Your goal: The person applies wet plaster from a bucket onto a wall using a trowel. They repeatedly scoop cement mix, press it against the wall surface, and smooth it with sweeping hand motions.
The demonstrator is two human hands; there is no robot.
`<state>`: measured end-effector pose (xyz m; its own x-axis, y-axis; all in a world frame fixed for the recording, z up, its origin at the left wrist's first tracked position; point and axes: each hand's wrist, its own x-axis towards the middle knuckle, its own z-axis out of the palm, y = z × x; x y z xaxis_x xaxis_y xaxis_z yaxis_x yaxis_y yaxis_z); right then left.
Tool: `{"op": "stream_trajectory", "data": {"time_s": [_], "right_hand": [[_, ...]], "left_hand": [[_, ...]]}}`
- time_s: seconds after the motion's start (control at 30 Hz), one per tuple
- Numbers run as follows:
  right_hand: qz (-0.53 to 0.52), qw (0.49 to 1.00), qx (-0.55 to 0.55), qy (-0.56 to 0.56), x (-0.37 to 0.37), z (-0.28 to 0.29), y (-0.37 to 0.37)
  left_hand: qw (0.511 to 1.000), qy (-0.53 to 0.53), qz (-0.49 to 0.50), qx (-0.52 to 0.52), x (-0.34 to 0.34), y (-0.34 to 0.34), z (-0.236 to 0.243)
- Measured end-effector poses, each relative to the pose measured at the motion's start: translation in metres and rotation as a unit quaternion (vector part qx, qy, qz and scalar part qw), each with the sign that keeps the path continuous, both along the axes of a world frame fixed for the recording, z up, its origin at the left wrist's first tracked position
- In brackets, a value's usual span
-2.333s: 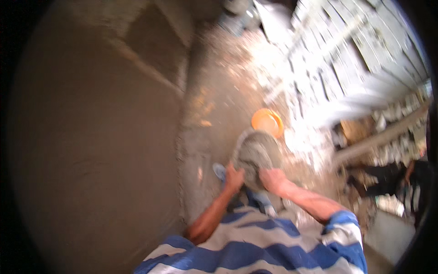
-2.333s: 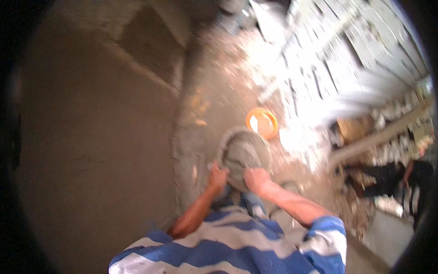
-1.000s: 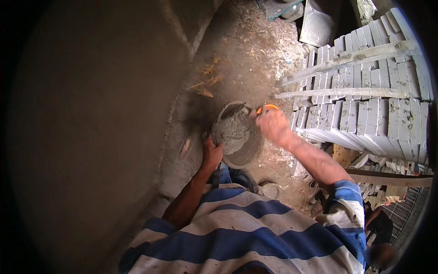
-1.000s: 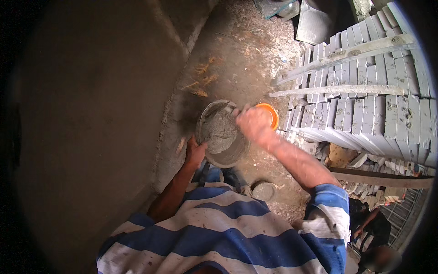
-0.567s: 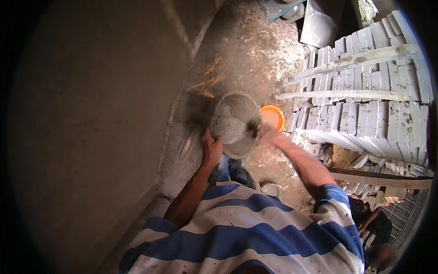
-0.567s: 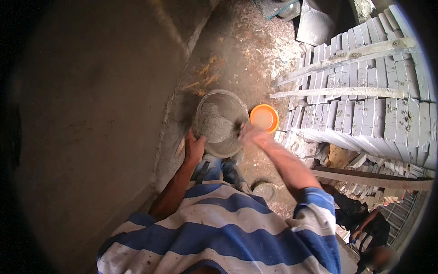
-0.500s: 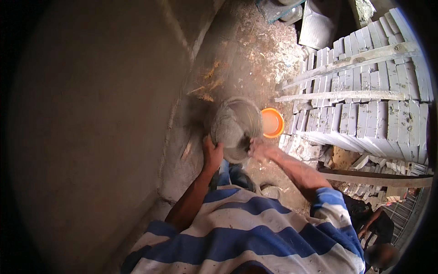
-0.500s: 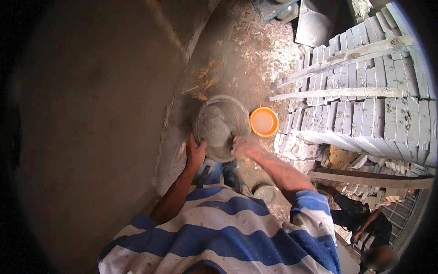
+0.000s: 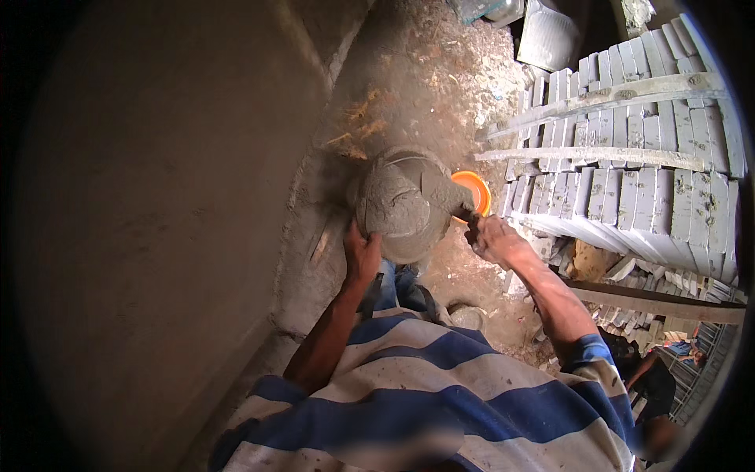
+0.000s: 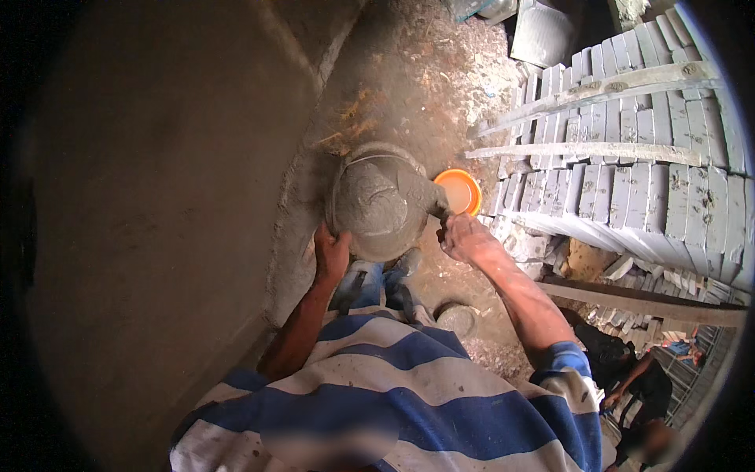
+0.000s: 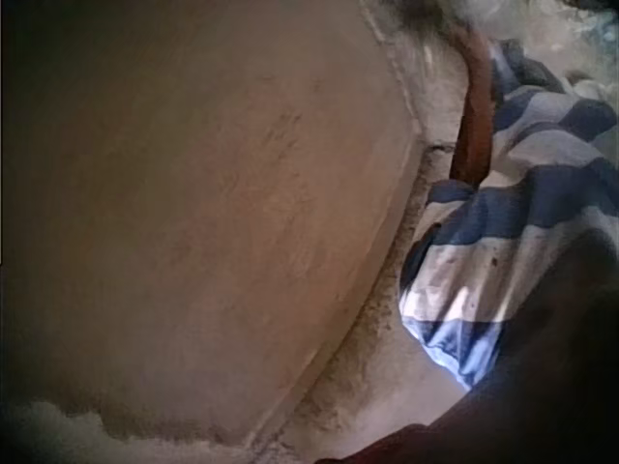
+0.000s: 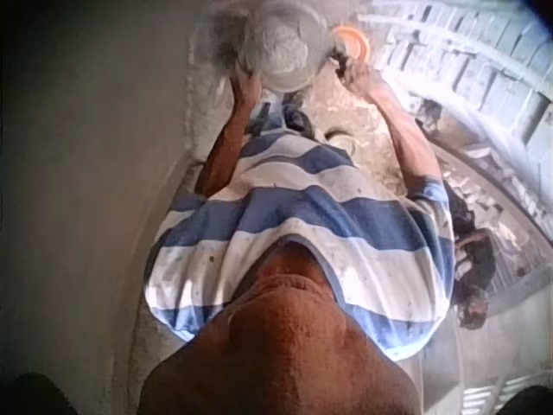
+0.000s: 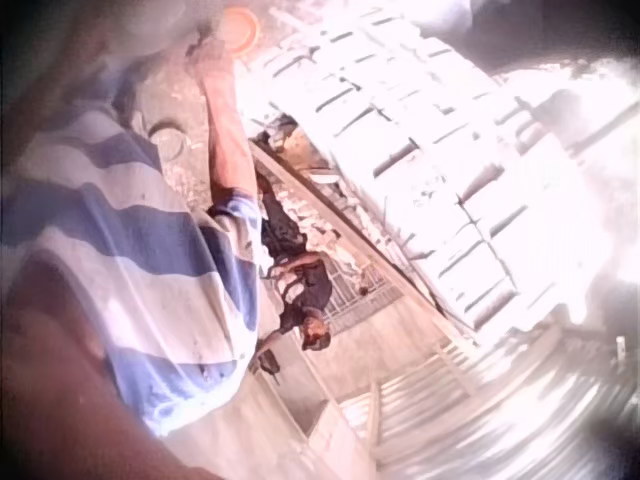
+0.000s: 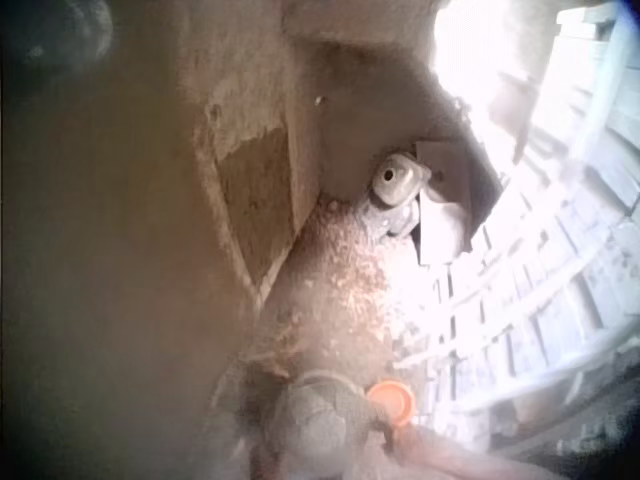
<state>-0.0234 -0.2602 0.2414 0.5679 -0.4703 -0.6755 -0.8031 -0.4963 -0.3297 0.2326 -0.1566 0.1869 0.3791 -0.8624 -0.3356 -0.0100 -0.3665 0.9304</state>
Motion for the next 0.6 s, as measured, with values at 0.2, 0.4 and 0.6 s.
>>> {"op": "stream_trajectory", "data": {"time_s": [0.2, 0.4, 0.6], "right_hand": [[0.319, 0.94, 0.011, -0.121, 0.064, -0.039, 0.012], [-0.376, 0.787, 0.449, -0.195, 0.079, -0.02, 0.029], [-0.447, 0.79, 0.364, -0.21, 0.079, -0.058, 0.024]], "left_hand": [[0.999, -0.006, -0.05, 0.014, 0.004, -0.016, -0.004], [0.991, -0.036, -0.05, 0.118, 0.041, -0.022, 0.027], [0.999, 0.044, 0.024, 0.011, 0.054, -0.039, 0.022]]}}
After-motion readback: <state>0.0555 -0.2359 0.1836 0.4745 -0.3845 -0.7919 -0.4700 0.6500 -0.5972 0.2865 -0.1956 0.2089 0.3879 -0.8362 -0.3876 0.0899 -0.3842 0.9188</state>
